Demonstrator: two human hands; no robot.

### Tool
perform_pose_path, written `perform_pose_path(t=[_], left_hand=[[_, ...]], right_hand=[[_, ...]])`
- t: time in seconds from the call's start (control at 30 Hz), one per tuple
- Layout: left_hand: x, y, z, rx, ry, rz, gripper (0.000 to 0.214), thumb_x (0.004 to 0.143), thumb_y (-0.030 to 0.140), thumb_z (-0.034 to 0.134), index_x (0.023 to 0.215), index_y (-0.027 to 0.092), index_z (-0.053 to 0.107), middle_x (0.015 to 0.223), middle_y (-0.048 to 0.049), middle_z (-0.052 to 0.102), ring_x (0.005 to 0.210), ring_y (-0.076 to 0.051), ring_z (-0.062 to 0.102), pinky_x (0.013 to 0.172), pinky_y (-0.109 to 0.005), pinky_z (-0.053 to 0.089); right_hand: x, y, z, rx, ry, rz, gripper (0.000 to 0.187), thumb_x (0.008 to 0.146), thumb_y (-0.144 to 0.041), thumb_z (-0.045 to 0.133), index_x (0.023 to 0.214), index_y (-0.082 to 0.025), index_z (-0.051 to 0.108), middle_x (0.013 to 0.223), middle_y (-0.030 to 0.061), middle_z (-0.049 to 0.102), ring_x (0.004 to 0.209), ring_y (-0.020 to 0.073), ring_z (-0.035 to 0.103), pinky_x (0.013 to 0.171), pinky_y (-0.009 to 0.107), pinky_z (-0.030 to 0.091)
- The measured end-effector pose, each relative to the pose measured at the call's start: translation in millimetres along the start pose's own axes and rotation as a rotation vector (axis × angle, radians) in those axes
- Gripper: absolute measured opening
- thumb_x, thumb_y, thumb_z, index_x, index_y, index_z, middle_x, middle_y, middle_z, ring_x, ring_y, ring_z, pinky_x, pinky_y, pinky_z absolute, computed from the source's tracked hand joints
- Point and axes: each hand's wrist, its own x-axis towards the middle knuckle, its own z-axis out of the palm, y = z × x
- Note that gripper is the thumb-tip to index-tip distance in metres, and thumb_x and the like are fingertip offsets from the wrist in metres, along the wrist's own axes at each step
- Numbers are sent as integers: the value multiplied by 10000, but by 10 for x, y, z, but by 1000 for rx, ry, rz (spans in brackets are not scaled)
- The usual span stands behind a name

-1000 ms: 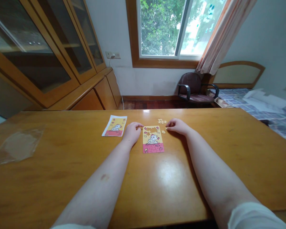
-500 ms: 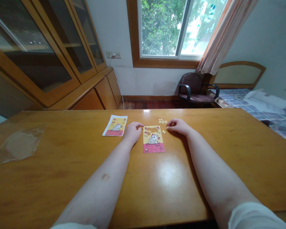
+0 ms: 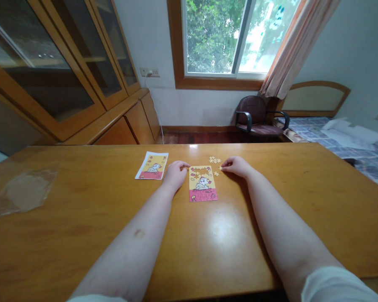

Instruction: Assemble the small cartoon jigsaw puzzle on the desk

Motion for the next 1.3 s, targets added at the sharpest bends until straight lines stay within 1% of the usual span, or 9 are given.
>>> perform_pose_path(t=[0.17,0.3,0.4,0.53,0.67,0.77,1.03,1.3], left_hand=[[-1,-11,-1,0,-4,-4,301,758,131,474,886,212,735,1032,-45,708,1044,-213,615,1000,-367,467],[-6,-7,0,5,-8,-5,298,763,137,477,887,216,736,1034,-45,708,1035,-212,617,993,-364,470],[-10,19,-4,31,-28,-9,297,767,140,482,894,217,740,1032,-45,711,1030,-216,617,984,-365,472],[-20,76,-8,108,-67,-23,297,763,136,501,888,238,750,1041,-37,714,1040,-229,613,980,-375,469],[-32,105,5,183,-95,8,236,787,215,557,897,267,758,1033,-33,721,1030,-248,616,957,-389,472],[-37,106,18,201,-91,21,213,793,255,579,907,271,758,1032,-35,723,1026,-245,619,953,-377,471],[-30,107,42,212,-75,11,193,784,255,596,888,277,756,1018,-27,728,1009,-245,623,946,-373,473],[-32,87,56,203,-66,20,194,782,255,592,884,279,755,1005,-24,727,1011,-248,623,945,-381,473]], right_hand=[[-25,-11,-11,-20,1,-31,145,703,-283,754,789,-167,751,759,35,716,673,147,611,607,230,448],[-66,-141,-20,-38,38,-48,147,714,-271,741,807,-157,749,730,34,701,645,142,583,588,235,431],[-90,-326,52,-83,41,-166,108,731,-243,729,803,-165,748,783,44,706,683,145,582,624,240,431],[-126,-585,248,-151,2,-356,89,743,-225,729,814,-174,750,831,53,696,753,150,599,700,245,443],[-169,-742,400,-215,-38,-453,90,767,-227,719,834,-177,753,822,49,694,788,161,609,732,251,444],[-186,-787,460,-239,-41,-462,101,780,-238,716,854,-183,757,839,52,695,815,167,616,748,252,445],[-177,-804,602,-239,-16,-417,119,806,-290,707,879,-210,756,889,42,689,812,161,624,740,245,447],[-163,-780,656,-215,-29,-404,112,797,-278,711,877,-210,750,873,33,684,790,153,622,734,240,443]])
